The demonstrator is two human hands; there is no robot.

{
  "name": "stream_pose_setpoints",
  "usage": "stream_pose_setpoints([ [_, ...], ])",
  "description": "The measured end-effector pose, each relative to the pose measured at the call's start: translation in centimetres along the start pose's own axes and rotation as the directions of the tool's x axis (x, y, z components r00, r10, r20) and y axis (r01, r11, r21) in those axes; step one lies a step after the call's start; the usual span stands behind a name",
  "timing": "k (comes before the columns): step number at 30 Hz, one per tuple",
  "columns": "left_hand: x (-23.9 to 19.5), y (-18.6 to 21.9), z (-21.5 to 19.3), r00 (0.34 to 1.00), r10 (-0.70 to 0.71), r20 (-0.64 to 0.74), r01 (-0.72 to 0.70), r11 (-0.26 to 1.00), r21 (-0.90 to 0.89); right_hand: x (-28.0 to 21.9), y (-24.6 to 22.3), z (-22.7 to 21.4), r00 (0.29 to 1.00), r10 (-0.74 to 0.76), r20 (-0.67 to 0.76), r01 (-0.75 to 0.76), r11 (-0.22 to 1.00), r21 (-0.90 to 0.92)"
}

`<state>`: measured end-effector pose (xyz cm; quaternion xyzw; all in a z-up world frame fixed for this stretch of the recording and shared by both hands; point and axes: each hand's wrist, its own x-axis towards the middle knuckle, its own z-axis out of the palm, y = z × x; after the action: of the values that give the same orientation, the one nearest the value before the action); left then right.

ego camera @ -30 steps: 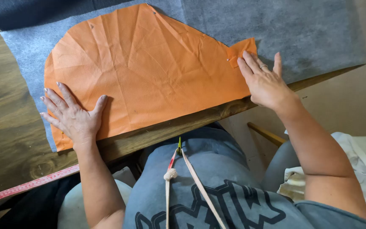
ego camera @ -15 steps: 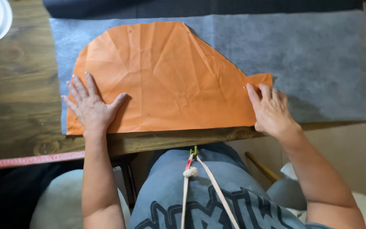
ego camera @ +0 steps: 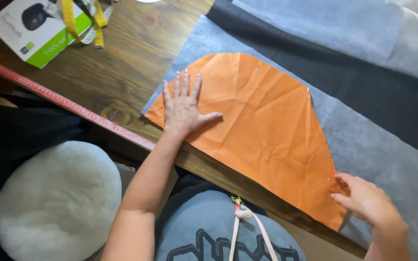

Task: Pinning a paper pattern to fabric and cutting it out with scissors

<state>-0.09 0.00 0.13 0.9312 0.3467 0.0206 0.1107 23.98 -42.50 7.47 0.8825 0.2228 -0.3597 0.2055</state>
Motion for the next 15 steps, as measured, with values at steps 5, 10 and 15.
stream_pose_setpoints([
  [5,-0.1,-0.3,0.1,1.000,-0.013,-0.017,0.013,1.000,0.028,6.0,-9.9,-11.5,0.687,-0.436,-0.581,0.513,0.858,-0.037],
  [10,0.2,-0.5,0.9,0.997,-0.010,-0.075,0.013,0.999,0.048,14.8,-28.2,-24.4,0.058,-0.505,-0.861,0.890,0.416,-0.184],
  [15,0.2,-0.5,0.4,0.998,-0.017,-0.052,0.019,0.999,0.046,27.5,-42.4,-33.4,-0.093,-0.306,-0.948,0.915,0.349,-0.202],
])
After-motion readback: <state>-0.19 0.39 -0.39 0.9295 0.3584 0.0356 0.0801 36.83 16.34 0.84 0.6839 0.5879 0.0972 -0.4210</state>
